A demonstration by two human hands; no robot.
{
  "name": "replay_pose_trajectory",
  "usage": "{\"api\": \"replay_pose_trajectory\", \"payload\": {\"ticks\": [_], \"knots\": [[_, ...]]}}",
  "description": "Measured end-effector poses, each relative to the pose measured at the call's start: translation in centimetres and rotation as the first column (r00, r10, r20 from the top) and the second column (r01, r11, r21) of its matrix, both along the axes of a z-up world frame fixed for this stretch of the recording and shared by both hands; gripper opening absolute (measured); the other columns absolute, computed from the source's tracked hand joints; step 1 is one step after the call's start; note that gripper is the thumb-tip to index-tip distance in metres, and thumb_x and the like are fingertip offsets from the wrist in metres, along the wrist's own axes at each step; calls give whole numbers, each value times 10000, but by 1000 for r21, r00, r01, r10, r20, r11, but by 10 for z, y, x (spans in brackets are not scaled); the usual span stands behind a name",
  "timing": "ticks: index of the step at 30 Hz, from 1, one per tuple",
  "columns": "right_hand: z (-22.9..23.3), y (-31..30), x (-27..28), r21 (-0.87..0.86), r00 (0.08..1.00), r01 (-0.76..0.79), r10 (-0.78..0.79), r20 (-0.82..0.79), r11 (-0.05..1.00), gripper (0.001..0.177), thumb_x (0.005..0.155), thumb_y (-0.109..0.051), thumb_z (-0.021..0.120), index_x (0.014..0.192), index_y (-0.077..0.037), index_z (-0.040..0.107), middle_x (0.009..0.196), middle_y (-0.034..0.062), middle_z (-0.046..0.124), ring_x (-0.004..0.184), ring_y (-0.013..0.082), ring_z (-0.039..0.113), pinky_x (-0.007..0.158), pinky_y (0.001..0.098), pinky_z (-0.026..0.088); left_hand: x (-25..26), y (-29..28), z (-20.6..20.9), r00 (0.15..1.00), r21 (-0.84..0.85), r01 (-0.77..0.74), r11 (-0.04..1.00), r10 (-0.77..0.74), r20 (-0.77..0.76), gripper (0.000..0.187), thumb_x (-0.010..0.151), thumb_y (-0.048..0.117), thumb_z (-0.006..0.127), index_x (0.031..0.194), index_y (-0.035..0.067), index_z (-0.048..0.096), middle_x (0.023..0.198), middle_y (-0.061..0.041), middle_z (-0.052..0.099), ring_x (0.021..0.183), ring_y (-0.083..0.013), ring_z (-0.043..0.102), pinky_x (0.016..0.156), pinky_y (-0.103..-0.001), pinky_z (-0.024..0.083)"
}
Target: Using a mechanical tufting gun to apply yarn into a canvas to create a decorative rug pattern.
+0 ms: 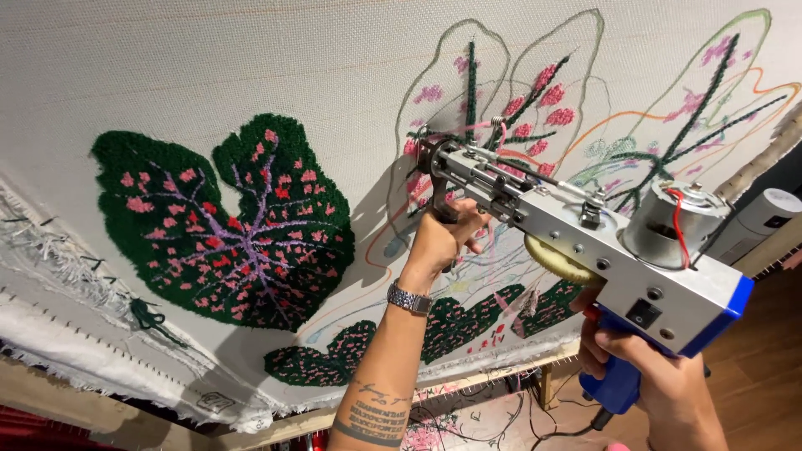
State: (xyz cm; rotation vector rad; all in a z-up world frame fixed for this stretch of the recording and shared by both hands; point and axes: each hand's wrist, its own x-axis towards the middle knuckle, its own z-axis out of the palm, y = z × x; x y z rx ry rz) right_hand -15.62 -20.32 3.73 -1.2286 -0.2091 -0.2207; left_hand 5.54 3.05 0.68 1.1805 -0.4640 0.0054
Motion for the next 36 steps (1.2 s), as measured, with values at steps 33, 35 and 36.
{"api": "replay_pose_trajectory", "payload": {"ticks": [33, 35, 36], "knots": [[9, -32, -49, 5, 997, 70, -70, -19, 998, 530, 774, -7, 581, 1259, 206, 563, 1109, 280, 667, 613, 211, 509, 516, 361, 429, -66, -2, 25, 962, 293, 272, 917, -260, -78, 373, 950, 373, 677, 1172, 88, 772, 1058, -55, 780, 686, -129, 718, 518, -234, 458], [10, -31, -46, 2, 998, 59, -59, -12, 998, 529, 778, -6, 585, 1259, 214, 564, 1089, 278, 667, 607, 210, 508, 512, 358, 424, -60, -4, 19, 963, 270, 269, 924, -259, -71, 374, 956, 359, 683, 1175, 70, 771, 1064, -73, 781, 693, -144, 720, 544, -242, 484], [10, -31, -45, 1, 998, 58, -58, -38, 998, 535, 785, -6, 586, 1268, 225, 580, 1037, 278, 652, 601, 215, 507, 516, 364, 424, -58, -5, 16, 961, 245, 277, 929, -268, -70, 370, 963, 338, 687, 1180, 49, 766, 1080, -93, 778, 720, -165, 722, 581, -261, 525]]}}
